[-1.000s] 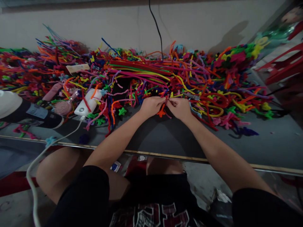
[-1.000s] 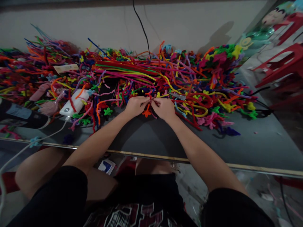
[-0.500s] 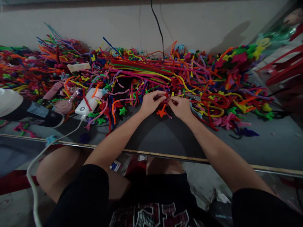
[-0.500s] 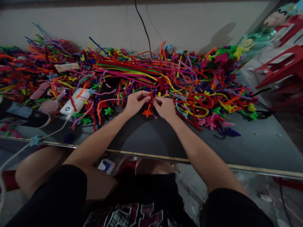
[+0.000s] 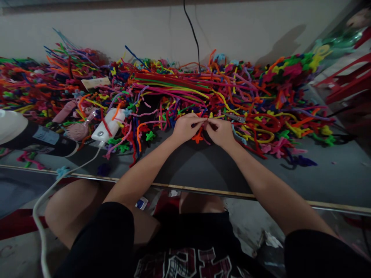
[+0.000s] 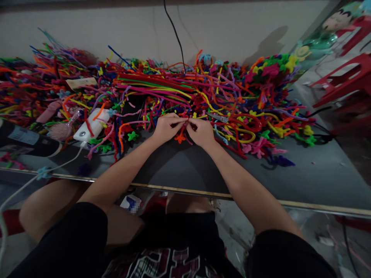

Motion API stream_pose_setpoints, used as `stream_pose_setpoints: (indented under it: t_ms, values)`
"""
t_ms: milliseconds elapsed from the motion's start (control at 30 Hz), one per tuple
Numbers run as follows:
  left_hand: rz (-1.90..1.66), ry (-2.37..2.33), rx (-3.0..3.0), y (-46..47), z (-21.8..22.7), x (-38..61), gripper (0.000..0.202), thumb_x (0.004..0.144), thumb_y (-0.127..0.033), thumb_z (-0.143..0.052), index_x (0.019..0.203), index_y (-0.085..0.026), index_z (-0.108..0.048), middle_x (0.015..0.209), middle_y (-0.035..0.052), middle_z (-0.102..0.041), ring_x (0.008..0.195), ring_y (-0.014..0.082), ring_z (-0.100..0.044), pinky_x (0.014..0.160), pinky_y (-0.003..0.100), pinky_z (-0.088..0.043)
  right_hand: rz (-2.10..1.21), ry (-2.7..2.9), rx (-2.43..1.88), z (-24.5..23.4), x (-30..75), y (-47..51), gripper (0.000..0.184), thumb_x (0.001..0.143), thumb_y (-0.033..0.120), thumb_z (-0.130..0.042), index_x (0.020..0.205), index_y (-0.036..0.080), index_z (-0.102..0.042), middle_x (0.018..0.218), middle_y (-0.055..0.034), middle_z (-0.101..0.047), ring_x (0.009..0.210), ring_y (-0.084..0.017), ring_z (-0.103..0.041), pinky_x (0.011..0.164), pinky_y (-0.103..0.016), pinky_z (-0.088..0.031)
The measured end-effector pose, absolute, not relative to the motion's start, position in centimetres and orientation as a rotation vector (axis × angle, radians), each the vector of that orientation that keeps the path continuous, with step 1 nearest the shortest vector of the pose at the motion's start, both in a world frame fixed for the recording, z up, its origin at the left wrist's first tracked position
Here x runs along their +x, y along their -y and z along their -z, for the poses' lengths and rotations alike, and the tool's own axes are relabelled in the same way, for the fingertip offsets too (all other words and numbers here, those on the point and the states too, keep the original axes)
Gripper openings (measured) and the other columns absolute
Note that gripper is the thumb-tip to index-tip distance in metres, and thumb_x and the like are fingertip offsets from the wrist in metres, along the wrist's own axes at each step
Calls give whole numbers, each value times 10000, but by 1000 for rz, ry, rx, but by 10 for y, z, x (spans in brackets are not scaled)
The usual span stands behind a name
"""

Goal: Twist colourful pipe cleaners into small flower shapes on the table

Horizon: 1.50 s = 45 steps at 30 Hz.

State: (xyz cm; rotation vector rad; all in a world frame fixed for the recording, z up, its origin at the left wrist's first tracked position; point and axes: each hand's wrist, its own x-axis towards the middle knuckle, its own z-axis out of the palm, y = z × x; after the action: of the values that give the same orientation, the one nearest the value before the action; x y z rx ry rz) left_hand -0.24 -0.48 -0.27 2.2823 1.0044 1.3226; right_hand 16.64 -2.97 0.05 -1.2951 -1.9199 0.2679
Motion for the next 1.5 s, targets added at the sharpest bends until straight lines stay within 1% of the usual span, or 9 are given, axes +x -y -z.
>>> stream_pose_setpoints:
  t_ms: [100, 200, 333, 467, 700, 800, 967, 1333, 1500]
  values:
    - [-1351, -1021, 2303, 4, 4, -3, 211, 864, -227, -605, 1013, -262, -750, 845, 37, -711, 732, 105, -617, 661, 225, -466, -294, 1844, -1289, 1, 166, 30, 259, 835, 322, -514, 872, 214, -746, 705, -25, -707, 583, -158, -587, 577, -291, -449]
    - [-1340, -1027, 2359, 3, 6, -4, 237, 880, -223, -583, 1055, -271, -736, 865, 38, -713, 747, 106, -622, 665, 222, -461, -410, 1742, -1264, 0, 165, 28, 262, 826, 350, -546, 854, 188, -750, 693, -28, -699, 580, -148, -581, 572, -280, -447]
    - [-1286, -1053, 2445, 1, 9, -5, 276, 901, -230, -553, 1127, -284, -703, 880, 31, -715, 756, 101, -628, 652, 211, -452, -515, 1655, -1243, -3, 166, 27, 291, 821, 411, -581, 781, 170, -739, 592, -5, -624, 523, -120, -507, 520, -259, -387]
    - [-1288, -1051, 2469, 3, 8, -5, 266, 912, -255, -536, 1114, -255, -709, 966, 51, -724, 844, 120, -658, 721, 229, -491, -556, 1642, -1241, -2, 167, 25, 265, 801, 385, -598, 716, 169, -726, 526, 24, -538, 482, -94, -432, 489, -245, -333]
    - [-1303, -1063, 2518, 7, 3, -5, 283, 935, -251, -484, 1131, -185, -678, 1049, 79, -717, 972, 157, -666, 837, 272, -518, -721, 1571, -1204, 0, 171, 18, 177, 724, 335, -647, 659, 196, -736, 588, 7, -646, 544, -135, -556, 539, -268, -431]
    - [-1320, -1092, 2554, 5, 1, -9, 304, 942, -207, -455, 1167, -202, -659, 1070, 70, -708, 997, 151, -658, 858, 268, -513, -799, 1622, -1195, 1, 173, 15, 149, 681, 317, -677, 662, 186, -745, 569, 8, -639, 512, -118, -522, 507, -260, -395]
    - [-1084, -928, 2753, -2, 2, -16, 353, 915, -118, -434, 1155, -239, -663, 1108, 50, -699, 1035, 141, -647, 816, 242, -518, -1014, 1642, -1148, -2, 174, 16, 163, 655, 333, -693, 654, 174, -727, 505, 39, -551, 466, -76, -415, 475, -243, -324]
    - [-1119, -758, 3062, -7, -1, -24, 330, 961, -180, -419, 1215, -225, -625, 1036, 35, -720, 947, 100, -660, 784, 213, -514, -1308, 1551, -1174, -9, 178, 15, 216, 633, 354, -717, 662, 144, -678, 436, 83, -405, 415, -36, -276, 434, -239, -170]
    - [-1122, -709, 3172, -9, -3, -28, 327, 967, -172, -415, 1227, -211, -610, 1029, 28, -722, 942, 91, -652, 764, 201, -505, -1391, 1565, -1141, -7, 183, 14, 227, 654, 356, -723, 709, 140, -680, 459, 81, -406, 415, -34, -268, 436, -245, -149]
